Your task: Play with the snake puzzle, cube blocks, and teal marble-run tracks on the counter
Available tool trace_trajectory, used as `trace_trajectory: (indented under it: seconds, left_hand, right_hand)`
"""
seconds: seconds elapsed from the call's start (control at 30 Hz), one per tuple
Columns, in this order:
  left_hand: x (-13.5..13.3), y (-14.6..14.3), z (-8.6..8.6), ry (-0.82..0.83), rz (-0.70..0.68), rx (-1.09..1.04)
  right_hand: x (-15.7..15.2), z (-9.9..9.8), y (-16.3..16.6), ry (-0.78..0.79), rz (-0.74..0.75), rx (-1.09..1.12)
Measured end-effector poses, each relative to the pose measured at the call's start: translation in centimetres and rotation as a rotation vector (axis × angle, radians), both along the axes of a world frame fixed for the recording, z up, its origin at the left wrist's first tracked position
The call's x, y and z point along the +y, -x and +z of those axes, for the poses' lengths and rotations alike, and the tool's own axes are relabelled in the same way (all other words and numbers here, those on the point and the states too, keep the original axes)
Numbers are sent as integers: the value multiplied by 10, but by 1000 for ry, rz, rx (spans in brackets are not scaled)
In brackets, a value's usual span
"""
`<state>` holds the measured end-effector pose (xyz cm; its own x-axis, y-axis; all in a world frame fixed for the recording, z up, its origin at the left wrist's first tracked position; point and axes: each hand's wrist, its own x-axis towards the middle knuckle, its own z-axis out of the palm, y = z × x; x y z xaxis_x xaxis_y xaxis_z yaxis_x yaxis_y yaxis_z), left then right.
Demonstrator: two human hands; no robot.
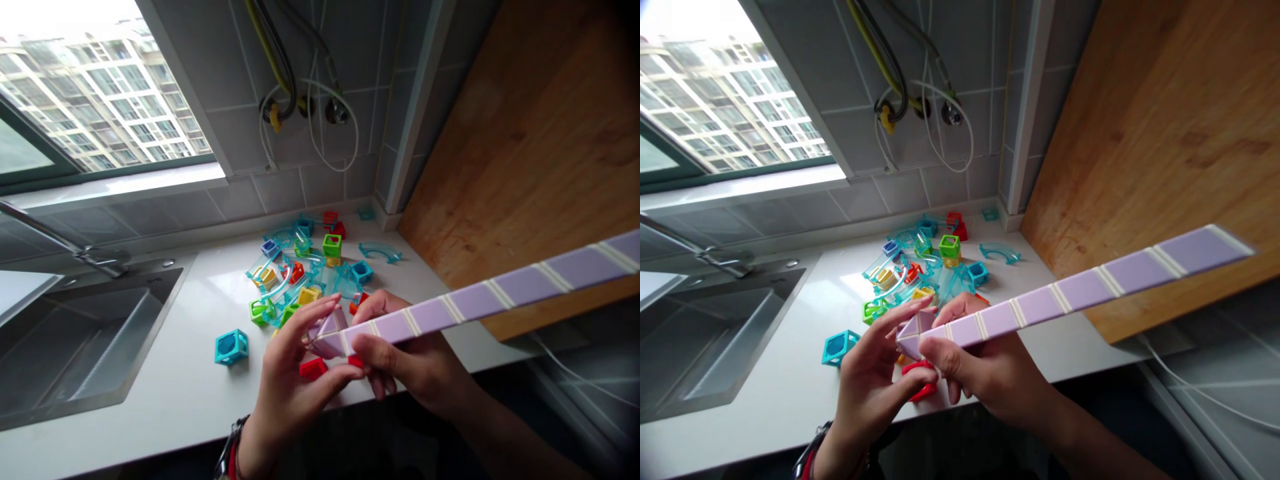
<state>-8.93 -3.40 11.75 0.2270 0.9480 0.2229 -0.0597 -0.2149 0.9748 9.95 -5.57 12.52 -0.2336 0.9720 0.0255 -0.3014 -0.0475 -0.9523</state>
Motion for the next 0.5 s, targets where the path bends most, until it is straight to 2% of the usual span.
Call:
trace_trajectory:
  seconds: [0.07,0.13,0.27,0.37,0.43,0.5]
  left_hand:
    - [0,2,0,-10,58,29]
    - [1,6,0,11,59,19]
    - [3,14,-2,54,22,-56]
    - [2,16,-8,-63,-16,-40]
    - [1,16,-11,-138,-38,-7]
    - [1,17,-13,-168,-45,44]
  right_hand:
    - [1,-1,-4,-41,96,20]
    - [1,-1,-8,-92,135,1]
    - [3,-1,-13,-328,-2,-253]
    - [4,-2,-12,-492,-52,-378]
    - [3,-6,-8,-491,-80,-354]
    - [1,-10,-3,-425,-117,-293]
